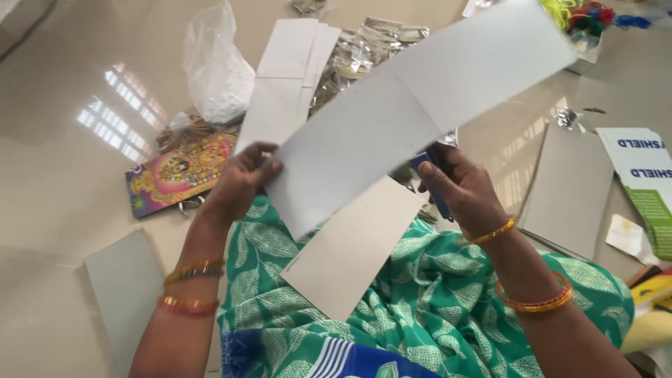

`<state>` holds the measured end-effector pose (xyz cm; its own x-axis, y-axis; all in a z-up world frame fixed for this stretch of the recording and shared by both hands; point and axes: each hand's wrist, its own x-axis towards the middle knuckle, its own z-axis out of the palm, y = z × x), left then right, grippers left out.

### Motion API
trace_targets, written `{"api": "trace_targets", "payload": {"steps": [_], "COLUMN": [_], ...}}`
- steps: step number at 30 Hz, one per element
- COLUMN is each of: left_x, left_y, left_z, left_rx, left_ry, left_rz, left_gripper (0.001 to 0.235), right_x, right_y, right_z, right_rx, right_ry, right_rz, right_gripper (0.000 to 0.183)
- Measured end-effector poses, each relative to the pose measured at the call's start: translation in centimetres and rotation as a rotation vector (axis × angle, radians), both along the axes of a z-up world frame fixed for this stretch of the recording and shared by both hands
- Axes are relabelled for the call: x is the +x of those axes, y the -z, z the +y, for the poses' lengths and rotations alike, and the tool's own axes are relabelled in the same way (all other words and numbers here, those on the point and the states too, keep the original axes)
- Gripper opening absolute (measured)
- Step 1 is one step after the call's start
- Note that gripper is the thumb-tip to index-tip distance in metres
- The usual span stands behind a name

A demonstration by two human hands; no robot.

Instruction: Cutting cardboard strips and stapling them to create packaging folders.

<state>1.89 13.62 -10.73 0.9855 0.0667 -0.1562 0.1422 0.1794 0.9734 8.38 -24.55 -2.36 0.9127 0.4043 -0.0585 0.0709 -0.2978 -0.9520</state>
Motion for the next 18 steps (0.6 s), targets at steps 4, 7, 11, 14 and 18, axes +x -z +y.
{"api": "trace_targets", "payload": {"steps": [4,7,11,14,18], "left_x": [3.9,5.7,7.5,7.9,7.9], "left_y": [2.2,5.5,17.0,21.0,20.7], "left_z": [3.7,6.0,11.2,12.4,11.8], "left_rx": [-0.113,-0.113,0.002,-0.045,-0.219], "left_ry": [-0.166,-0.342,-0.465,-0.518,-0.592], "left_rz": [-0.016,0.133,0.233,0.235,0.229], "left_gripper": [0.035,0.037,0.037,0.035,0.033], "right_x": [-0.3,-3.7,-7.5,-9.0,-10.5], "right_y": [2.9,6.3,11.8,16.0,16.8], "right_z": [-1.5,-4.8,-9.4,-11.9,-12.2], "right_rx": [0.072,-0.121,-0.283,-0.266,-0.119], "right_ry": [0.05,0.056,0.118,0.153,0.331], "right_rz": [0.198,0.354,0.572,0.693,0.74], "right_gripper": [0.058,0.065,0.07,0.075,0.079]}}
